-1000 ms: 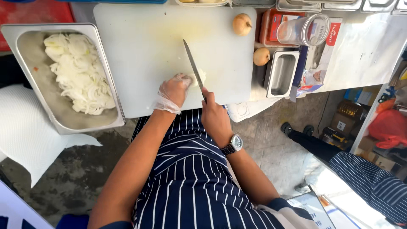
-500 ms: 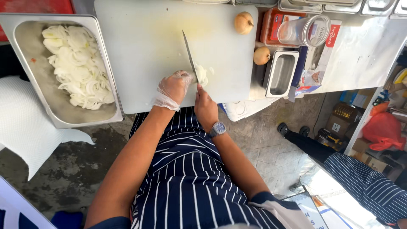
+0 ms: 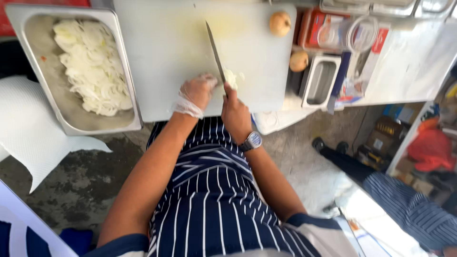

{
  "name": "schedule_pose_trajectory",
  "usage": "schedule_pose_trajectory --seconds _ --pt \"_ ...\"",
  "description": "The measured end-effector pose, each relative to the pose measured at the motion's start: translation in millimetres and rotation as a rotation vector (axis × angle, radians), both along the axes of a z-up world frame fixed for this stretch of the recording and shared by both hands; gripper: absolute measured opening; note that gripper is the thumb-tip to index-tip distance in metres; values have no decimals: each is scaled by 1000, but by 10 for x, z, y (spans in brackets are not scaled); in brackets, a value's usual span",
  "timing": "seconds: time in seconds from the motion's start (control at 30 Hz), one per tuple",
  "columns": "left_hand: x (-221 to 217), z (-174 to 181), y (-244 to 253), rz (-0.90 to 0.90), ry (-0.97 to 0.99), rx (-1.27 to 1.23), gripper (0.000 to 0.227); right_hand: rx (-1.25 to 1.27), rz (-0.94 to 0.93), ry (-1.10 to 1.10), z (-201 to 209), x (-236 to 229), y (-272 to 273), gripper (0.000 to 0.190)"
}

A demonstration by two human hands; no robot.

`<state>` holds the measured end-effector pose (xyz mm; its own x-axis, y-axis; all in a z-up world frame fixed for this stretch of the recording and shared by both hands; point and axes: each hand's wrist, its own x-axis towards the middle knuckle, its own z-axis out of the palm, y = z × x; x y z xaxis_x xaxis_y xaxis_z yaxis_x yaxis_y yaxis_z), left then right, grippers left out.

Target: The person slices a white onion with a knife on a white cutting board, occasionally peeling layers by hand, and places the slices into a metal container.

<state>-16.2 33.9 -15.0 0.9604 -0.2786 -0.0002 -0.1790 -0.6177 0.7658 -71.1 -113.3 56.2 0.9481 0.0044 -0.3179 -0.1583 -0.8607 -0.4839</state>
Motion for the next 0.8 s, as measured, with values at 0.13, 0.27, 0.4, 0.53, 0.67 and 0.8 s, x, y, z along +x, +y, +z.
schedule_pose_trajectory --seconds 0.13,0.27,0.4,0.53,0.67,0.8 --pt "-31 45 2 24 27 -11 14 -41 8 109 245 -20 -88 40" --pt "11 25 39 -9 34 32 15 7 68 -231 -154 -52 20 33" --pt "16 -52 33 16 -21 -15 16 5 53 11 133 128 -44 37" --pt "-7 15 26 6 21 2 15 -50 70 145 476 168 -62 42" --pt "17 14 45 8 85 26 10 -69 83 -137 -28 -56 69 39" --pt "-18 -1 29 44 28 -19 10 -27 53 -67 -307 34 19 37"
